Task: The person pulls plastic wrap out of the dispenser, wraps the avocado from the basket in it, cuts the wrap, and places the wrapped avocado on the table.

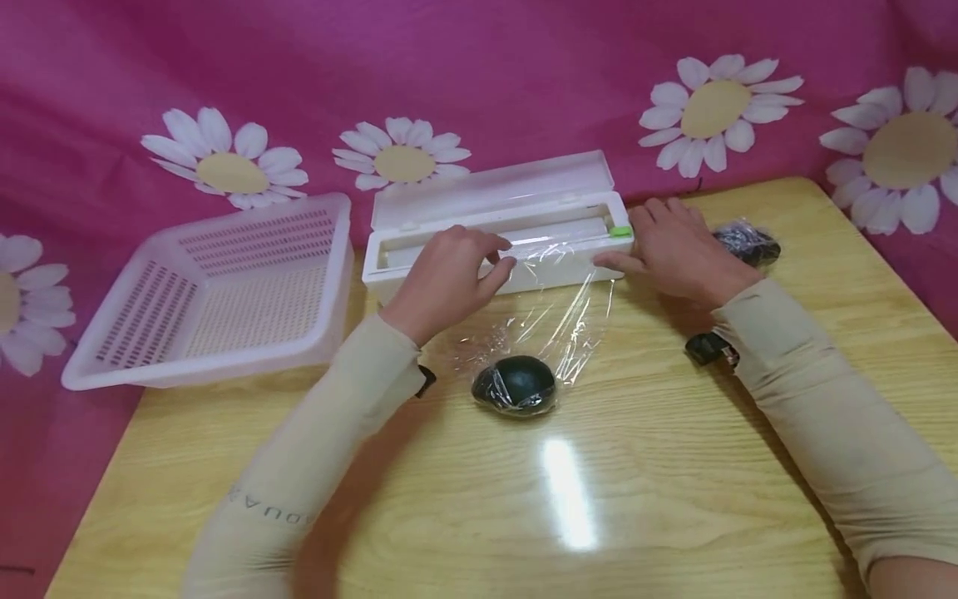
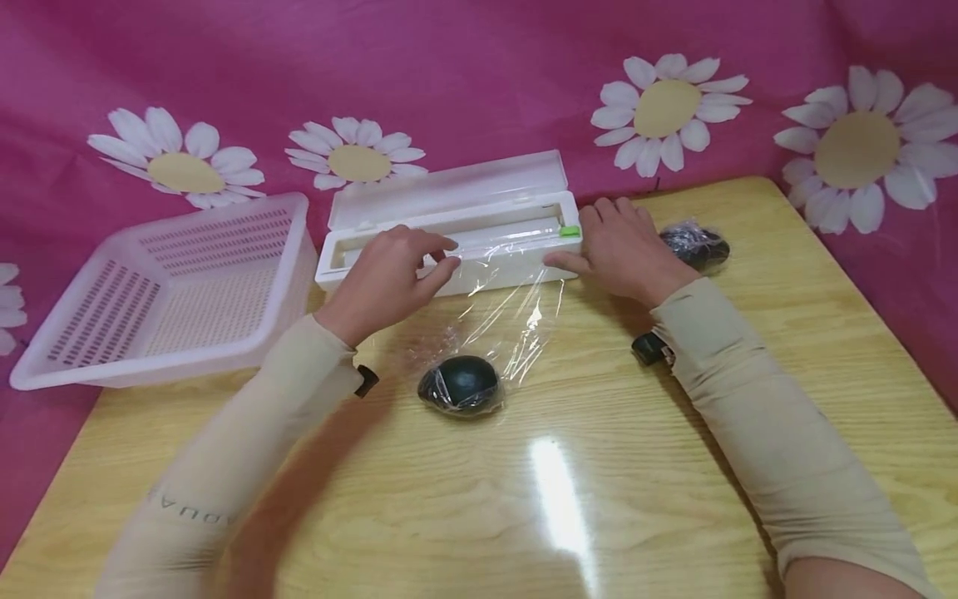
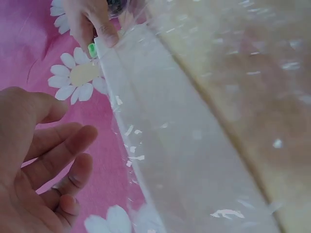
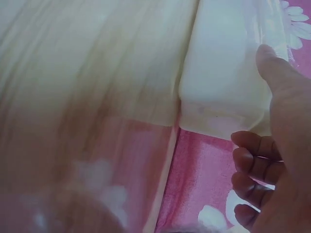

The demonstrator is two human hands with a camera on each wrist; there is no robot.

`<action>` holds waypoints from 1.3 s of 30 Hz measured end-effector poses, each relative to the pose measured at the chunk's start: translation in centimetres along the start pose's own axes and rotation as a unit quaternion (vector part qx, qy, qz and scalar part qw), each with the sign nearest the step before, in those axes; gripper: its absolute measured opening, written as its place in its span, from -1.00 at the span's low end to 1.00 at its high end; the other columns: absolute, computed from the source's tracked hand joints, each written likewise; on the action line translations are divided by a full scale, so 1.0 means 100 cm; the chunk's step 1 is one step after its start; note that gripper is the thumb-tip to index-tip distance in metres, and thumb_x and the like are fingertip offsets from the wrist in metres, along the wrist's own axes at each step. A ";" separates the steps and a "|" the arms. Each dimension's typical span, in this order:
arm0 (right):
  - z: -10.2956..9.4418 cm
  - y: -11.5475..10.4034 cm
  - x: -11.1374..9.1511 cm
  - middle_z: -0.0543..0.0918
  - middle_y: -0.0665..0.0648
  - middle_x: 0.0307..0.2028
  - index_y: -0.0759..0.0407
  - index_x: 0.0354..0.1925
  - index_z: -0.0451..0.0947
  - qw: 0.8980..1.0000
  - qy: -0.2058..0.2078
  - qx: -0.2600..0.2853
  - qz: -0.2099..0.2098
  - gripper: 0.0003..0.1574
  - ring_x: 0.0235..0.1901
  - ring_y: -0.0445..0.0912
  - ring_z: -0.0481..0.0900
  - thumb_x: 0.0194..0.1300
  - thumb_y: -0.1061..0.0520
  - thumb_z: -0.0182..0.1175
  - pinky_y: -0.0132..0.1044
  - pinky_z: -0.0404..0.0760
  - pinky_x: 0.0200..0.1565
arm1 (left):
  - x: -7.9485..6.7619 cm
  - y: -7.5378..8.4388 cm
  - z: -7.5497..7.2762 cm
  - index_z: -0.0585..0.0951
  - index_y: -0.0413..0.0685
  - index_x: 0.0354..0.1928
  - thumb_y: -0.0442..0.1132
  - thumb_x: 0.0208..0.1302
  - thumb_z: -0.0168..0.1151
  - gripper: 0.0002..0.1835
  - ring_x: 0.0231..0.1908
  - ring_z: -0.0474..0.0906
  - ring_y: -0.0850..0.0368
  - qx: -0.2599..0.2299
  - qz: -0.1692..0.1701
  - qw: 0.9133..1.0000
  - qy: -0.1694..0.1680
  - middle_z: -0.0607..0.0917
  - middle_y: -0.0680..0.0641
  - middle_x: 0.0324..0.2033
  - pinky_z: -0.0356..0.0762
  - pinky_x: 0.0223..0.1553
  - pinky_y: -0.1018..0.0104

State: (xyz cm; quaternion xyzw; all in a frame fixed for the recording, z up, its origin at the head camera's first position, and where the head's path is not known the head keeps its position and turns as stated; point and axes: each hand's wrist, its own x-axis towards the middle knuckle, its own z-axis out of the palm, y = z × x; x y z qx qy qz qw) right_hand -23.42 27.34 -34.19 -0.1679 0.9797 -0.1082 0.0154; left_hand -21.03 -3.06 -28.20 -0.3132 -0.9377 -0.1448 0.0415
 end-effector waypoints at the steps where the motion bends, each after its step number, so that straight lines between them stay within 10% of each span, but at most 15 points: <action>1: 0.000 0.000 0.000 0.50 0.36 -0.02 0.43 0.13 0.42 1.000 -0.002 0.001 0.002 0.11 0.01 0.22 0.35 0.39 -0.61 -0.04 0.16 0.38 0.06 | -0.006 -0.002 0.000 0.74 -0.14 0.09 -0.09 0.53 0.11 -0.64 -0.10 0.70 -0.03 -0.007 -0.007 1.000 0.002 0.86 -0.07 -0.12 0.59 0.10 0.12; 12: -0.003 -0.004 -0.002 0.48 0.43 0.11 0.43 0.07 0.44 1.000 -0.005 0.024 0.009 0.02 0.17 0.32 0.37 0.44 -0.54 -0.03 0.34 0.32 0.18 | -0.072 -0.013 0.012 0.73 -0.03 -0.18 -0.07 0.47 0.22 -0.78 -0.36 0.64 0.08 -0.069 -0.061 0.995 0.042 0.80 0.01 -0.29 0.58 -0.30 0.25; 20: -0.004 -0.006 -0.002 0.45 0.45 0.14 0.44 0.10 0.42 0.999 -0.009 0.024 0.022 0.05 0.19 0.35 0.33 0.43 -0.56 -0.04 0.33 0.29 0.17 | -0.108 0.008 0.030 0.72 -0.06 -0.15 -0.13 0.33 0.41 -0.82 -0.17 0.69 0.11 -0.101 0.122 0.984 0.087 0.78 0.00 -0.24 0.68 -0.04 0.26; 25: -0.004 -0.007 -0.003 0.46 0.44 0.11 0.42 0.11 0.40 0.999 -0.009 0.022 0.024 0.04 0.16 0.34 0.34 0.43 -0.56 -0.04 0.27 0.29 0.11 | -0.116 0.020 0.037 0.76 0.09 -0.02 -0.05 0.33 0.39 -0.76 0.00 0.65 0.10 -0.062 0.183 0.979 0.068 0.78 0.05 -0.08 0.60 0.17 0.20; 35: -0.009 -0.009 -0.007 0.52 0.43 0.12 0.42 0.18 0.43 0.999 -0.021 0.030 0.035 0.10 0.20 0.34 0.39 0.43 -0.59 -0.09 0.26 0.30 0.10 | -0.112 0.019 0.045 0.68 0.09 0.19 -0.09 0.26 0.45 -0.55 0.09 0.58 0.03 -0.036 0.133 0.990 0.030 0.69 -0.04 0.15 0.58 0.17 0.13; 39: -0.012 -0.011 -0.013 0.63 0.34 -0.11 0.36 0.03 0.51 0.996 -0.036 0.062 0.043 -0.02 -0.07 0.20 0.56 0.49 -0.54 -0.14 0.12 0.46 -0.03 | -0.108 0.017 0.047 0.64 0.09 0.24 -0.10 0.21 0.50 -0.47 0.13 0.56 0.02 -0.037 0.123 0.991 0.021 0.66 -0.04 0.18 0.56 0.22 0.09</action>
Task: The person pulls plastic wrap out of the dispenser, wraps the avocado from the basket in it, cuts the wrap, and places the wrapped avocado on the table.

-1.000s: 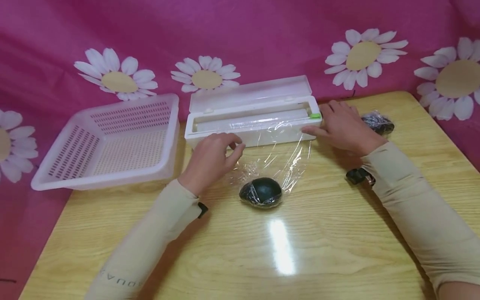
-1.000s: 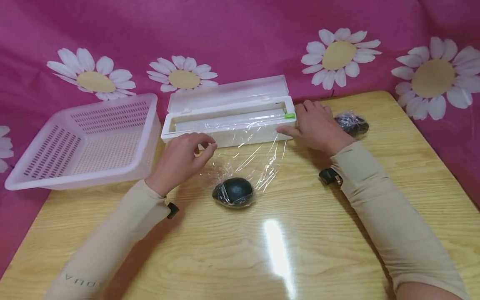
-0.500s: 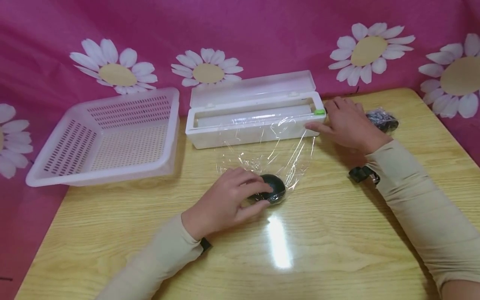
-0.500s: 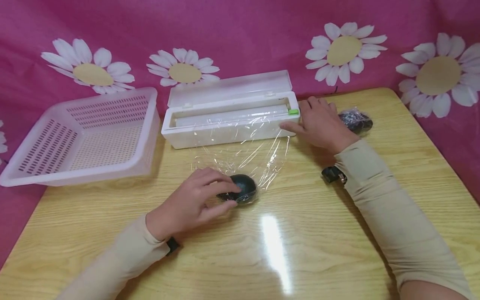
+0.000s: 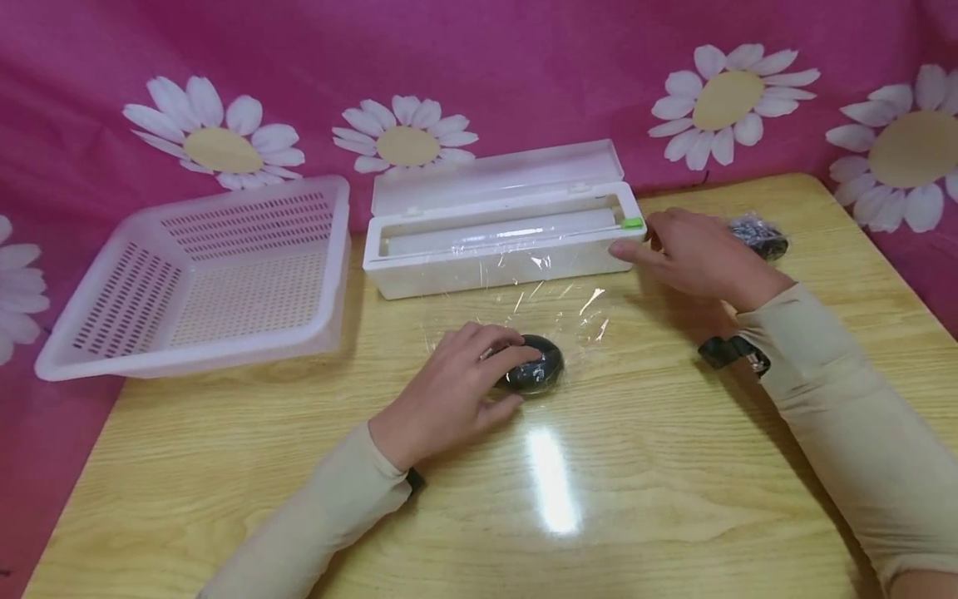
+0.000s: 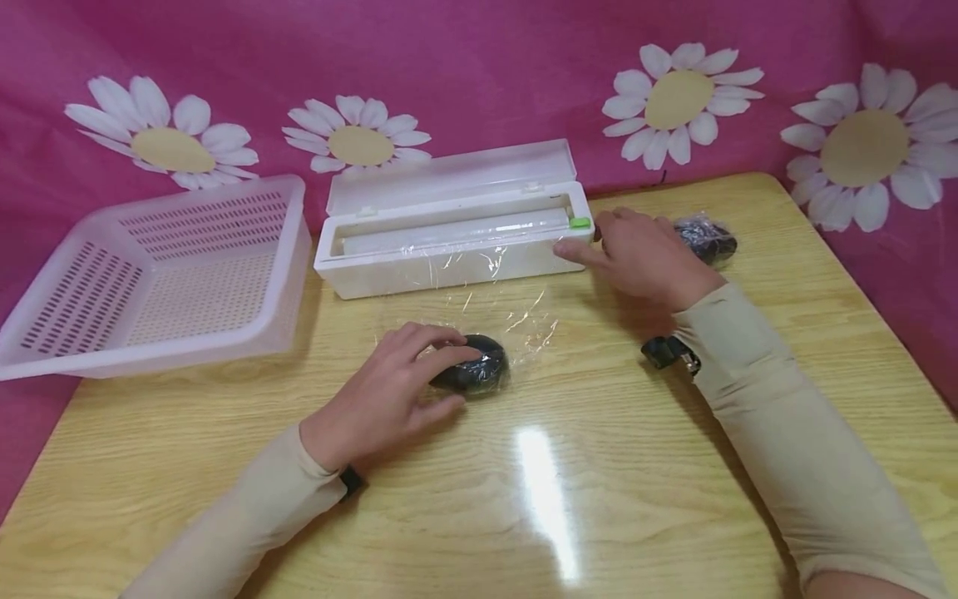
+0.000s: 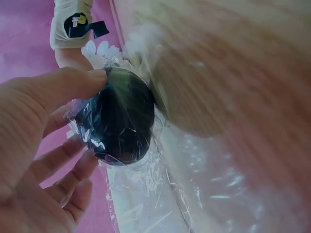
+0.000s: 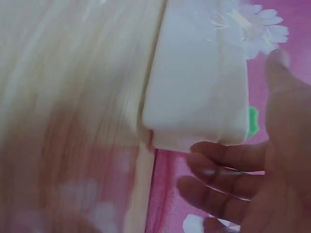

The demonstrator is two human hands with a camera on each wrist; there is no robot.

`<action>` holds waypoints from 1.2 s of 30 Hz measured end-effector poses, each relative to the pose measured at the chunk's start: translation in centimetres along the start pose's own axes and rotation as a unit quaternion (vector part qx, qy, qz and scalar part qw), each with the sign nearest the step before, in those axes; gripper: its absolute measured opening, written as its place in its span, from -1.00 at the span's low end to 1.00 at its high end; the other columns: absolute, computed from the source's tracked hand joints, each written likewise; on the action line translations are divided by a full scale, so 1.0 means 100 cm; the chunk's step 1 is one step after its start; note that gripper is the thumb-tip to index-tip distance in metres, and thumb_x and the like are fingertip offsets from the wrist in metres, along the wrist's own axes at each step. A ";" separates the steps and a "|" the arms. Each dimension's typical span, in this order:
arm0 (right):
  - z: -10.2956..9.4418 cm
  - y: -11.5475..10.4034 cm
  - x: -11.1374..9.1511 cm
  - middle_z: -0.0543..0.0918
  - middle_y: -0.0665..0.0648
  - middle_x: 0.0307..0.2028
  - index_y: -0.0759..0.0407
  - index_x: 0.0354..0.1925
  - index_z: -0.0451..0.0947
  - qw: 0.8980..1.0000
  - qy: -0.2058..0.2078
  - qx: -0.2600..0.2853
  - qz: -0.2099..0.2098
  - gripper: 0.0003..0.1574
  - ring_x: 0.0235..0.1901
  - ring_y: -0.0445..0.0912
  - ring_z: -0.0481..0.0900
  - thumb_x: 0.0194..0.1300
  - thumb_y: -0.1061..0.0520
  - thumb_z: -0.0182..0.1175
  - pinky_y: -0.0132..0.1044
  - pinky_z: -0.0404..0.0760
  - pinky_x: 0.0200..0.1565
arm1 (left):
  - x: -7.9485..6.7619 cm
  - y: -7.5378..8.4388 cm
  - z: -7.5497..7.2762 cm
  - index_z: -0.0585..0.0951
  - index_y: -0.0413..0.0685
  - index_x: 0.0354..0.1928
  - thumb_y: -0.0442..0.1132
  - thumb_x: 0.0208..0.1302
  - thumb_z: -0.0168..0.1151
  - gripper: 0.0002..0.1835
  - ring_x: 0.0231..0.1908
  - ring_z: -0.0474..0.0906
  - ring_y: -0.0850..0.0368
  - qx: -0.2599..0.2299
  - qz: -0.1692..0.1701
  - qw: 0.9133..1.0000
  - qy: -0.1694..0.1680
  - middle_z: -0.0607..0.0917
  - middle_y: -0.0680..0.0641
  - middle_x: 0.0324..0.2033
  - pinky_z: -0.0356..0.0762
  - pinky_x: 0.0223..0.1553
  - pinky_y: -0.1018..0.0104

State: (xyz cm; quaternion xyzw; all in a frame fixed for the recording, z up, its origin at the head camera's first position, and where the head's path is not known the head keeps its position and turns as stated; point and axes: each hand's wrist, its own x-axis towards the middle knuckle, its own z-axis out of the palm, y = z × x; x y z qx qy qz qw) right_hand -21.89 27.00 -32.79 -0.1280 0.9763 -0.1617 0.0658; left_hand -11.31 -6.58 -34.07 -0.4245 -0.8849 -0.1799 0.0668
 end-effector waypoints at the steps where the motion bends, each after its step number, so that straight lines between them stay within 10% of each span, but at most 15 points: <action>1: -0.001 -0.001 -0.002 0.65 0.33 -0.14 0.36 0.03 0.53 1.000 -0.008 0.008 0.003 -0.03 -0.11 0.19 0.58 0.51 -0.52 -0.17 0.11 0.49 -0.04 | 0.001 -0.001 0.000 0.63 0.09 0.24 -0.10 0.21 0.51 -0.46 0.14 0.56 0.02 -0.001 -0.002 1.000 -0.002 0.65 -0.04 0.18 0.55 0.23 0.09; 8: -0.003 -0.006 -0.019 0.77 0.33 -0.10 0.32 0.11 0.63 0.995 -0.047 0.082 0.016 -0.02 0.01 0.23 0.69 0.61 -0.43 -0.38 0.22 0.55 0.13 | 0.003 -0.003 0.000 0.61 0.07 0.25 -0.12 0.20 0.51 -0.45 0.14 0.55 0.00 -0.009 -0.006 1.000 -0.007 0.65 -0.05 0.18 0.53 0.24 0.07; 20: 0.022 -0.037 -0.036 0.77 0.05 -0.49 0.17 -0.36 0.74 0.969 -0.174 0.155 0.079 -0.12 -0.46 -0.13 0.71 0.36 -0.58 0.06 -0.22 0.69 -0.36 | 0.007 -0.005 0.001 0.59 0.09 0.24 -0.17 0.19 0.53 -0.44 0.14 0.54 -0.02 -0.015 -0.012 1.000 -0.006 0.63 -0.04 0.18 0.53 0.21 0.05; 28: 0.026 -0.034 -0.032 0.73 0.07 -0.58 0.18 -0.49 0.70 0.978 -0.126 0.139 0.094 -0.12 -0.57 -0.11 0.68 0.35 -0.56 0.10 -0.23 0.66 -0.43 | 0.006 -0.005 0.002 0.60 0.08 0.23 -0.17 0.18 0.55 -0.44 0.14 0.54 -0.03 -0.017 -0.011 1.000 -0.003 0.63 -0.04 0.19 0.51 0.22 0.05; 36: 0.033 -0.029 -0.026 0.74 0.11 -0.38 0.25 -0.11 0.69 0.952 -0.144 0.249 0.109 -0.34 -0.40 -0.10 0.72 0.27 -0.33 0.38 -0.23 0.77 -0.28 | 0.007 -0.005 0.003 0.61 0.07 0.21 -0.18 0.17 0.55 -0.46 0.13 0.54 -0.02 -0.023 -0.002 1.000 0.005 0.63 -0.04 0.17 0.50 0.22 0.07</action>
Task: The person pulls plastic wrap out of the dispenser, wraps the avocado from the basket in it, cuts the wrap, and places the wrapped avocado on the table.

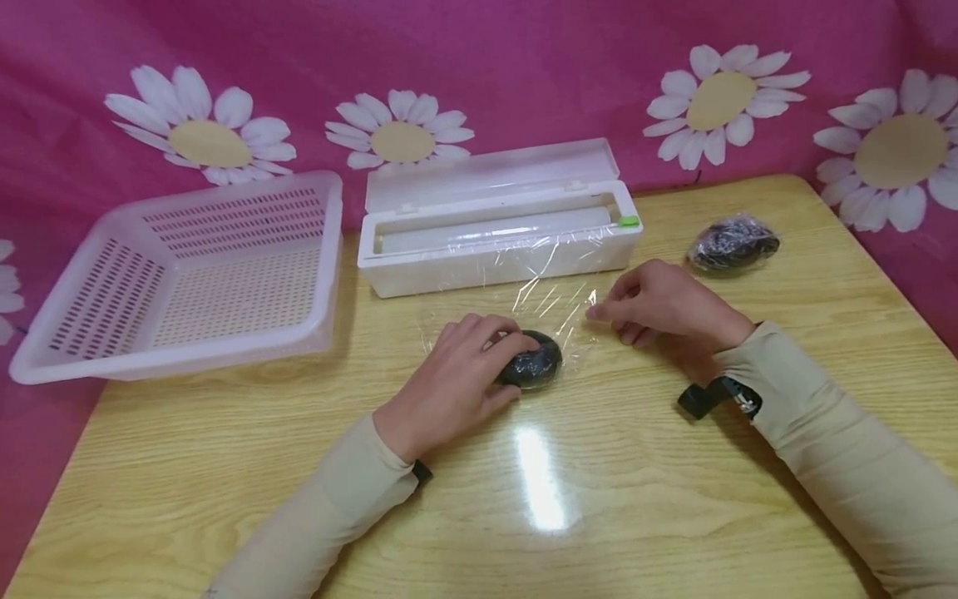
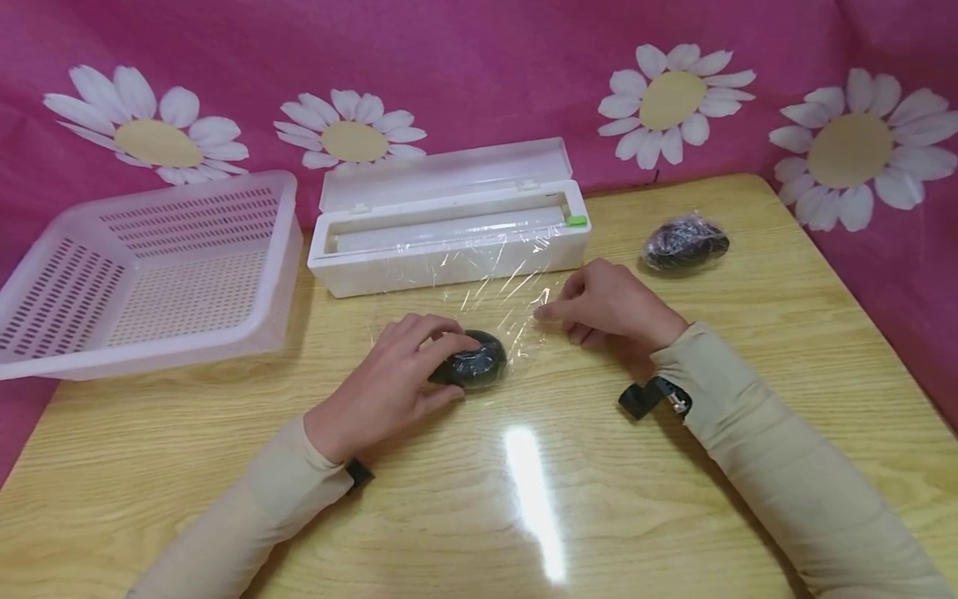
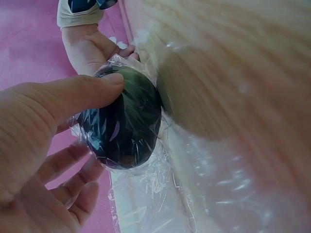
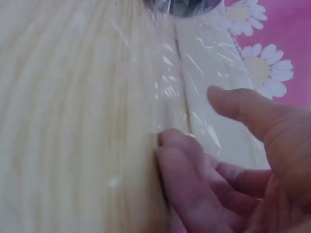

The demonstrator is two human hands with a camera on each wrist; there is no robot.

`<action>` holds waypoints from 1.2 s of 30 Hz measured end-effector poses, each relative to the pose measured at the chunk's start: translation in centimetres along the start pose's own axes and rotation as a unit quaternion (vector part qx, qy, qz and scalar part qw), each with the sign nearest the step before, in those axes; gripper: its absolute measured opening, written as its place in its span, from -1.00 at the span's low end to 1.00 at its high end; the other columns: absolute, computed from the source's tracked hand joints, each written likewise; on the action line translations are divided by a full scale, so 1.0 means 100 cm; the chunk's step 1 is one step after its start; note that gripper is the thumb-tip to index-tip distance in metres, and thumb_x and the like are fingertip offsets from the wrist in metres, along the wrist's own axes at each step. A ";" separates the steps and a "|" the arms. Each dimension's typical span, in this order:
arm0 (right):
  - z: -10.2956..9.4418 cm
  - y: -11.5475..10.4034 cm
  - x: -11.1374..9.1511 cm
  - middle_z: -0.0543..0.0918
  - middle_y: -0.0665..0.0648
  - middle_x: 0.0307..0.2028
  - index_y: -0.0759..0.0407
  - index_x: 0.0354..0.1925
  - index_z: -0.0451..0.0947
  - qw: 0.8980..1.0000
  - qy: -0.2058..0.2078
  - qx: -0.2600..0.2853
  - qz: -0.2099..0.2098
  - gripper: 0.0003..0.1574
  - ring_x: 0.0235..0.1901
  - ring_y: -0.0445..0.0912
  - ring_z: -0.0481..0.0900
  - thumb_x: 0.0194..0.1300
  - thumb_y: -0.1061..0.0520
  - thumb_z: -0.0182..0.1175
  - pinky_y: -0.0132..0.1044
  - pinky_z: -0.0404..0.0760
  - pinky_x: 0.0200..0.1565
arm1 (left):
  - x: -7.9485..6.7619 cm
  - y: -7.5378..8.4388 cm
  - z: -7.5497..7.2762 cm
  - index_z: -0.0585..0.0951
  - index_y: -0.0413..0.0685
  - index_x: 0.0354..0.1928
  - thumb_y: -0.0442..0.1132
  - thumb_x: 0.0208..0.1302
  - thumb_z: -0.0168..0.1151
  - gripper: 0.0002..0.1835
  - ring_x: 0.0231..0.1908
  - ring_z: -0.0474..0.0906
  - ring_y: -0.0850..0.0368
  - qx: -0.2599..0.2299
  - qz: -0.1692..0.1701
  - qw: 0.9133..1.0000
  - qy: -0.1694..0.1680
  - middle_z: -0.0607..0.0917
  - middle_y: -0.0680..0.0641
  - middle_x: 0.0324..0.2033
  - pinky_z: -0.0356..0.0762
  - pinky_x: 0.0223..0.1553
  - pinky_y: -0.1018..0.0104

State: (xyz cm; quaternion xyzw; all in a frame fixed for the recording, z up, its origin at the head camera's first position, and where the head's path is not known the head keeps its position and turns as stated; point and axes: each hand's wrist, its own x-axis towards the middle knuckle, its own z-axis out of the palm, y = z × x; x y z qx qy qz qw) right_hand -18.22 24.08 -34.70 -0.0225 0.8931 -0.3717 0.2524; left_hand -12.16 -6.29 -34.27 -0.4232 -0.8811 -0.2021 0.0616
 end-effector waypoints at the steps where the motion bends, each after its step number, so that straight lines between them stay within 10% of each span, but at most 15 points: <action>1: 0.001 0.000 0.000 0.73 0.10 -0.38 0.24 -0.12 0.68 1.000 -0.004 0.008 -0.001 -0.40 -0.38 -0.10 0.70 0.28 -0.27 0.40 -0.24 0.77 -0.28 | 0.000 0.000 0.000 0.61 0.07 0.21 -0.17 0.17 0.55 -0.46 0.12 0.54 -0.02 0.001 0.001 1.000 0.000 0.63 -0.04 0.17 0.51 0.21 0.07; 16: 0.000 -0.009 -0.008 0.77 0.20 -0.15 0.20 -0.08 0.29 0.982 -0.048 0.182 -0.034 -0.59 -0.20 -0.03 0.83 0.41 0.08 0.34 -0.11 0.81 -0.06 | -0.001 0.000 -0.001 0.62 0.06 0.22 -0.15 0.21 0.52 -0.47 0.13 0.54 -0.03 -0.008 -0.010 1.000 -0.006 0.63 -0.05 0.15 0.50 0.24 0.03; 26: 0.003 -0.006 -0.014 0.69 0.06 -0.29 0.21 -0.25 0.33 0.939 -0.056 0.339 0.010 -0.67 -0.16 -0.06 0.84 0.46 0.08 0.29 -0.17 0.78 0.02 | -0.001 -0.001 0.000 0.63 0.06 0.21 -0.14 0.21 0.53 -0.49 0.13 0.54 -0.02 -0.010 -0.011 1.000 -0.003 0.63 -0.04 0.14 0.51 0.23 0.05; 36: 0.015 0.002 -0.015 0.79 0.08 -0.12 0.36 0.21 0.37 0.896 -0.075 0.436 0.038 -0.43 -0.13 -0.14 0.81 0.51 -0.03 0.22 -0.30 0.76 0.05 | 0.001 -0.001 -0.001 0.63 0.04 0.19 -0.16 0.21 0.53 -0.50 0.11 0.54 -0.02 -0.009 -0.005 1.000 -0.006 0.63 -0.04 0.13 0.51 0.23 0.06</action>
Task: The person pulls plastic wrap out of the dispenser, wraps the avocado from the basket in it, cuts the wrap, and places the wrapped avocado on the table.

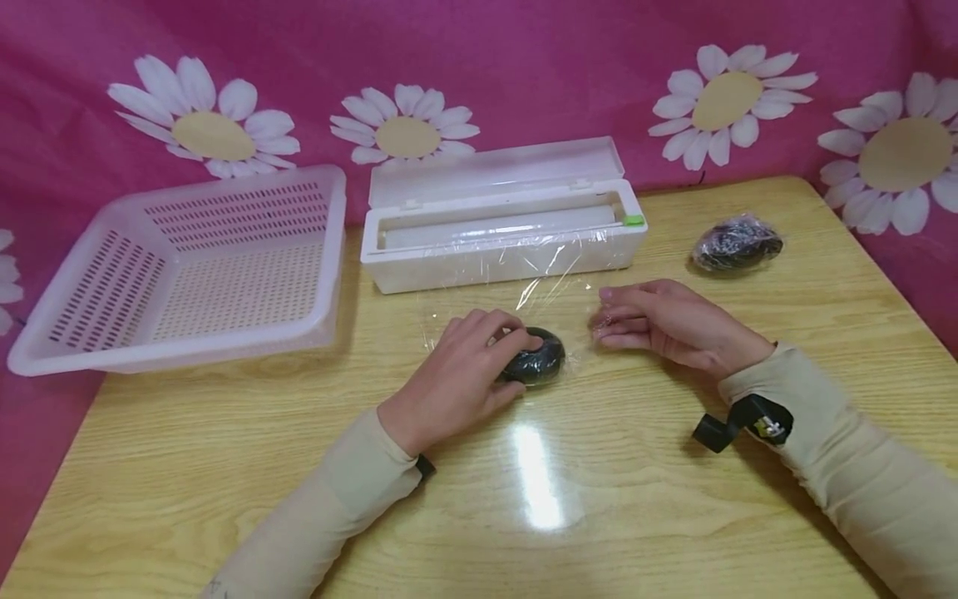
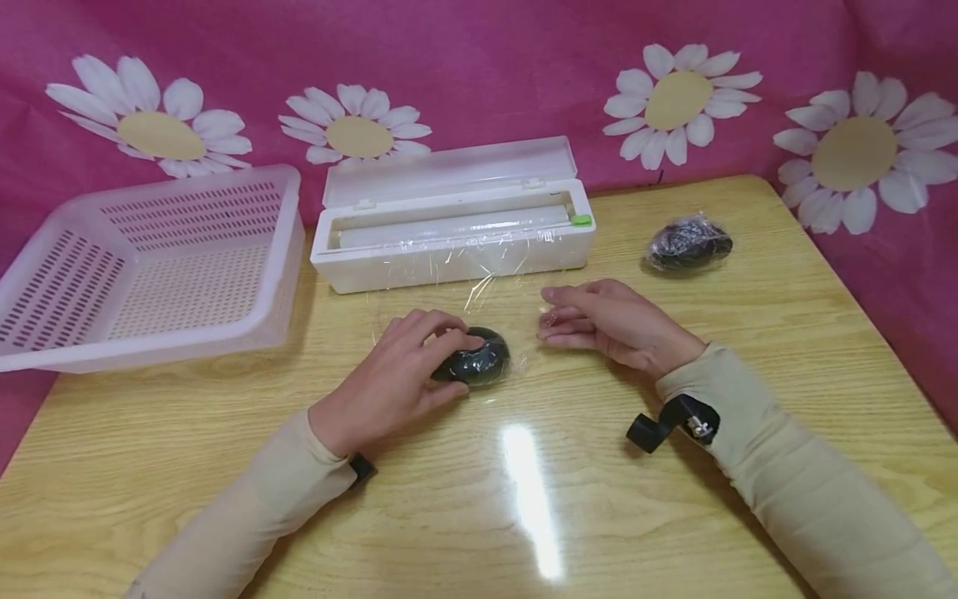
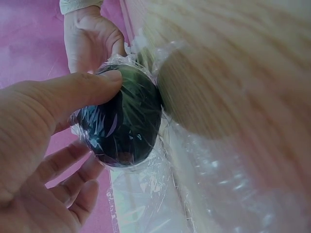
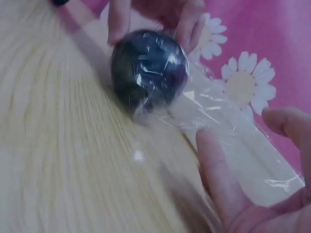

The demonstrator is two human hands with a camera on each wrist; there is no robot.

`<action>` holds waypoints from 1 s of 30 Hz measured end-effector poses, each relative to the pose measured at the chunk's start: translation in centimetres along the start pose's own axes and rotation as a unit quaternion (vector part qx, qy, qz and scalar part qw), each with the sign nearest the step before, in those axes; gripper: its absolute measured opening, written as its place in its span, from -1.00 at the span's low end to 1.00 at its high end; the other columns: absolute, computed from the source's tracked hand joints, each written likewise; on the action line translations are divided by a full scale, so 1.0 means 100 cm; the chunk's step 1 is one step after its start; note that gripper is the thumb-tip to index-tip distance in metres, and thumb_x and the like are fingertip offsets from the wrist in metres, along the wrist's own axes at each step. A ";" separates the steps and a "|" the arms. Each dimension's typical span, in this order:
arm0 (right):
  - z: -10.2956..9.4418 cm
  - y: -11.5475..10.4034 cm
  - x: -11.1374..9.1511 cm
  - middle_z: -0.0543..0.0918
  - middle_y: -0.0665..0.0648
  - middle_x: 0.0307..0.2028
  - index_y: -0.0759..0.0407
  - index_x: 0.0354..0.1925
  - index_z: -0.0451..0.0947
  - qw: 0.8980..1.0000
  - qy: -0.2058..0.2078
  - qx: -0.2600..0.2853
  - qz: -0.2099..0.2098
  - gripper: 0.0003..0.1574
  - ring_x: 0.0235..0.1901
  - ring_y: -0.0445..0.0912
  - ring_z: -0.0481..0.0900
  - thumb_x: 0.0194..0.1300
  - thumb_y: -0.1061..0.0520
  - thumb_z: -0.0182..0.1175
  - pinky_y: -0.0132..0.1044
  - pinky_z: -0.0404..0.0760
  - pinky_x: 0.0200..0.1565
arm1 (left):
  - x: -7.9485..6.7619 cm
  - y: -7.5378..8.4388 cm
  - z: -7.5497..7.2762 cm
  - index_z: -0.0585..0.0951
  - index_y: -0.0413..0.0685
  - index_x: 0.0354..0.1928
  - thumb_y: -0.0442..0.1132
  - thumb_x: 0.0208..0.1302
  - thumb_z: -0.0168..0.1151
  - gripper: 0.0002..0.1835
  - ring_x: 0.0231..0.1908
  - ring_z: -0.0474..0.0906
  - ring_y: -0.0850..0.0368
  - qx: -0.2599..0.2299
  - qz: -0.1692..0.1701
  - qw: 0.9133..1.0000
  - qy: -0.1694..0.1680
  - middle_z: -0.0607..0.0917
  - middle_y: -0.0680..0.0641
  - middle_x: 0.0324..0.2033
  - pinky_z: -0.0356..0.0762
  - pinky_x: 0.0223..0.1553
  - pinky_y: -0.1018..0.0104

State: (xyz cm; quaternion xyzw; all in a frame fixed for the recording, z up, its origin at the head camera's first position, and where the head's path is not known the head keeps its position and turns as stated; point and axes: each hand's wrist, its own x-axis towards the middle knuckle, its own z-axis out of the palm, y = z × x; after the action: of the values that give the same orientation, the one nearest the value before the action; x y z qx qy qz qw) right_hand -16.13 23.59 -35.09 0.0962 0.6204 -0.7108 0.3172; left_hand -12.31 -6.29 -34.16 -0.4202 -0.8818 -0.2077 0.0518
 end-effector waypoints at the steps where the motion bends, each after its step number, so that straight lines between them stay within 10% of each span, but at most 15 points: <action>1: 0.002 0.001 0.000 0.81 0.08 -0.11 0.35 0.19 0.43 1.000 -0.003 0.001 -0.002 -0.46 -0.15 -0.16 0.80 0.50 -0.03 0.23 -0.32 0.76 0.03 | 0.000 0.000 0.000 0.63 0.04 0.19 -0.16 0.20 0.53 -0.50 0.11 0.54 -0.02 0.000 0.000 1.000 0.000 0.63 -0.04 0.13 0.51 0.23 0.06; 9: 0.019 0.011 0.003 0.64 -0.12 -0.29 0.14 0.00 0.62 0.996 -0.017 -0.071 -0.042 -0.75 -0.33 -0.25 0.49 0.50 0.02 0.24 -0.46 0.52 -0.24 | 0.001 0.000 0.000 0.63 0.03 0.19 -0.15 0.19 0.54 -0.49 0.13 0.54 -0.03 -0.004 -0.002 1.000 -0.004 0.63 -0.05 0.12 0.51 0.23 0.05; 17: 0.037 0.020 0.010 0.67 -0.10 -0.15 0.00 -0.26 0.54 0.995 -0.037 -0.047 -0.086 -0.88 0.02 -0.16 0.54 0.42 0.19 0.28 -0.31 0.38 0.24 | 0.000 -0.002 0.002 0.63 0.02 0.18 -0.15 0.19 0.54 -0.49 0.11 0.54 -0.03 -0.005 -0.006 1.000 -0.006 0.63 -0.05 0.12 0.52 0.23 0.06; 30: 0.048 0.011 0.005 0.54 0.24 0.39 0.37 0.48 0.27 0.996 -0.044 -0.019 -0.074 -0.38 0.17 -0.25 0.71 0.67 0.03 -0.09 -0.30 0.64 0.24 | 0.002 -0.003 -0.001 0.64 0.02 0.19 -0.13 0.22 0.52 -0.51 0.13 0.55 -0.01 0.003 -0.003 1.000 -0.008 0.65 -0.04 0.11 0.51 0.24 0.07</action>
State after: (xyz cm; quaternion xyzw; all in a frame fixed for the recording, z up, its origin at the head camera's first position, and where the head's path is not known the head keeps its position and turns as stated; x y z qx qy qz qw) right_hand -14.72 18.90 -35.25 0.0124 0.6247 -0.7238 0.2927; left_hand -12.66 -6.39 -34.13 -0.4194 -0.8839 -0.2020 0.0454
